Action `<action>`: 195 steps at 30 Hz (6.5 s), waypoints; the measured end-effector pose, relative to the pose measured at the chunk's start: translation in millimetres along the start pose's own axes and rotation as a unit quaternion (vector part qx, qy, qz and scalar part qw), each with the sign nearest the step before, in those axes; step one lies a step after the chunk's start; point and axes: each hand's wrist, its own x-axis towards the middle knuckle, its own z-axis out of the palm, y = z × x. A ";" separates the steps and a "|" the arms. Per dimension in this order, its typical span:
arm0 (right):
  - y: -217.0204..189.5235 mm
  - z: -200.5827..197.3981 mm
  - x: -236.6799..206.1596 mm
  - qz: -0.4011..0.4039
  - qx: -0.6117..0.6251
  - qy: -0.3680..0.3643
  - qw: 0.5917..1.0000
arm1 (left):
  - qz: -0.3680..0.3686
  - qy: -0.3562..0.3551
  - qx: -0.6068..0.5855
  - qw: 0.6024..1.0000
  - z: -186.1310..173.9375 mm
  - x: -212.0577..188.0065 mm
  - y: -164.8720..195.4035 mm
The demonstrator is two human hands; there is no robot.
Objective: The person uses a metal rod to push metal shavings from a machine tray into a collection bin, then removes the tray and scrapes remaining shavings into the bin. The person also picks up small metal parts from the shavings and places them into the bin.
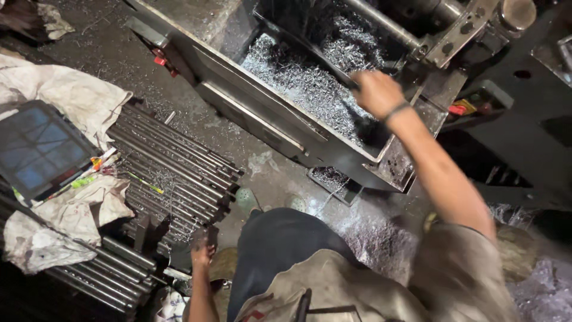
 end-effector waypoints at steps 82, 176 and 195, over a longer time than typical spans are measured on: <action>-14.3 55.2 -179.8 0.103 0.354 0.326 0.871 | 0.634 -0.330 0.441 0.544 574.5 -126.5 419.2; -19.4 -47.6 -168.2 0.331 -0.020 -0.130 0.935 | 0.379 -0.341 0.682 0.525 472.3 -31.9 418.4; -7.2 -89.8 -228.7 0.290 0.292 -0.132 0.901 | 0.329 -0.339 0.626 0.621 417.7 -64.7 451.5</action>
